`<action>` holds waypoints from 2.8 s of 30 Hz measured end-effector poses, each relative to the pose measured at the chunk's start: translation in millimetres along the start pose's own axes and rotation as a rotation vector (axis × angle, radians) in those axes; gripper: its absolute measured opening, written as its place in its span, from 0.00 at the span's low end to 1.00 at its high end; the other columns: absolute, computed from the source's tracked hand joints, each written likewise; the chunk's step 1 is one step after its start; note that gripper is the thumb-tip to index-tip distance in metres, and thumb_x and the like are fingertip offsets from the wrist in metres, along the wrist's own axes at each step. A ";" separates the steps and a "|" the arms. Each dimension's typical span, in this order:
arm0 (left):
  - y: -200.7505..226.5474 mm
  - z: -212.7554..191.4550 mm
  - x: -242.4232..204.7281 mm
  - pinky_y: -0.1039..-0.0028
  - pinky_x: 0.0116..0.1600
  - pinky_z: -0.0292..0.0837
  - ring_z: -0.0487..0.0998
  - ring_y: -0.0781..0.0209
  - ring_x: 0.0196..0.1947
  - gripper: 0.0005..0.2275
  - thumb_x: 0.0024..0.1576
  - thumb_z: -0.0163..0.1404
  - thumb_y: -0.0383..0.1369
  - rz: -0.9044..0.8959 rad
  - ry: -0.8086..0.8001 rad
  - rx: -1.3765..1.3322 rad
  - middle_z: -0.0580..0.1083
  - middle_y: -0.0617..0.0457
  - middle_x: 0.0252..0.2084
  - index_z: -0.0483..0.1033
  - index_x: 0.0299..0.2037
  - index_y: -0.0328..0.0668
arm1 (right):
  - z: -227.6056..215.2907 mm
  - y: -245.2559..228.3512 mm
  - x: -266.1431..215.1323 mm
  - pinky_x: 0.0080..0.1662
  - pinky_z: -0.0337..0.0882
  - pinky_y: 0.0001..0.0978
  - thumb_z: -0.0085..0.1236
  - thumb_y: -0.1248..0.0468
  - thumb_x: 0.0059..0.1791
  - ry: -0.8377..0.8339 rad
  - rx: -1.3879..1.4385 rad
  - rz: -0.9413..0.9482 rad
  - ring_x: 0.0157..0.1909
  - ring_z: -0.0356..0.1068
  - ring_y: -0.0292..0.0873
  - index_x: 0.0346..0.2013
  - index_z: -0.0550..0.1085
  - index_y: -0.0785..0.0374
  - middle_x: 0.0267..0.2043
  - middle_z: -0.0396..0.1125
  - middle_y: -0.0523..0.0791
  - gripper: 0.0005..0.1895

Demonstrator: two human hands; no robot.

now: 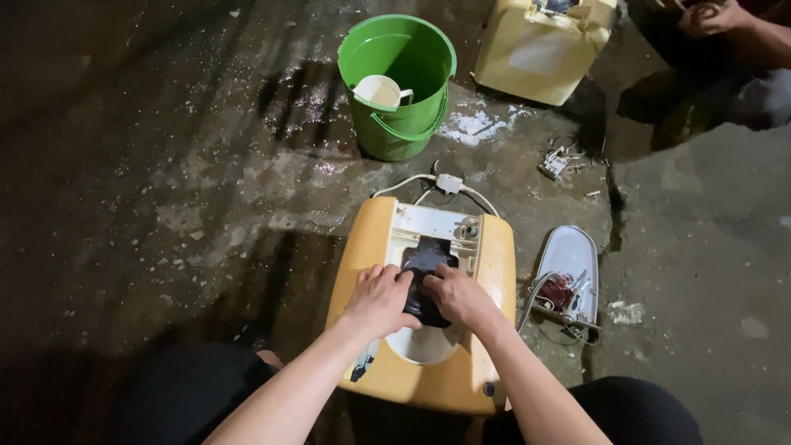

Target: The person is reinstalling a heating element into the base of a small water heater unit.

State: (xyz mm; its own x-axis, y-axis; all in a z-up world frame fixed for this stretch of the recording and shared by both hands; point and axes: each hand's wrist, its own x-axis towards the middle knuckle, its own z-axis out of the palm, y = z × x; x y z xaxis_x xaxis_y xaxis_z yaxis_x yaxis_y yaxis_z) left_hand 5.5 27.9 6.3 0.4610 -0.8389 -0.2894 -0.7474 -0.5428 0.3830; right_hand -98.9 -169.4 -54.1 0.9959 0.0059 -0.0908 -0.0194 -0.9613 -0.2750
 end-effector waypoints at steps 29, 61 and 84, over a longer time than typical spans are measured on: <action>-12.1 27.7 1.6 0.74 0.42 0.73 0.82 0.62 0.39 0.09 0.62 0.49 0.33 0.515 0.933 0.372 0.77 0.61 0.35 0.77 0.29 0.56 | -90.3 -23.5 -30.1 0.57 0.75 0.55 0.68 0.59 0.40 -0.264 0.335 0.229 0.55 0.73 0.63 0.54 0.76 0.59 0.52 0.74 0.56 0.28; -19.5 66.5 23.0 0.74 0.38 0.75 0.81 0.62 0.34 0.07 0.58 0.50 0.33 0.557 0.872 0.359 0.75 0.61 0.29 0.75 0.28 0.54 | -35.0 -8.8 -31.7 0.44 0.80 0.35 0.66 0.49 0.42 -0.115 -0.216 0.163 0.48 0.69 0.42 0.36 0.80 0.45 0.42 0.66 0.37 0.11; -26.3 60.8 30.2 0.67 0.44 0.79 0.84 0.53 0.45 0.06 0.61 0.49 0.31 0.520 0.645 0.165 0.81 0.54 0.40 0.80 0.35 0.50 | -70.3 -8.1 -26.3 0.52 0.79 0.49 0.64 0.51 0.44 -0.176 0.233 0.218 0.51 0.73 0.57 0.45 0.80 0.56 0.47 0.68 0.48 0.19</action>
State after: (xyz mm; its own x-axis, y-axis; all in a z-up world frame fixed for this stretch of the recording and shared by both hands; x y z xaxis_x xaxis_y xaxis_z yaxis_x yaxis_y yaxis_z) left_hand 10.0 19.2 -65.8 0.1844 -0.8658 0.4652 -0.9771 -0.1105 0.1817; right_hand -118.7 -181.1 17.7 0.9360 -0.1259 -0.3288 -0.2698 -0.8565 -0.4401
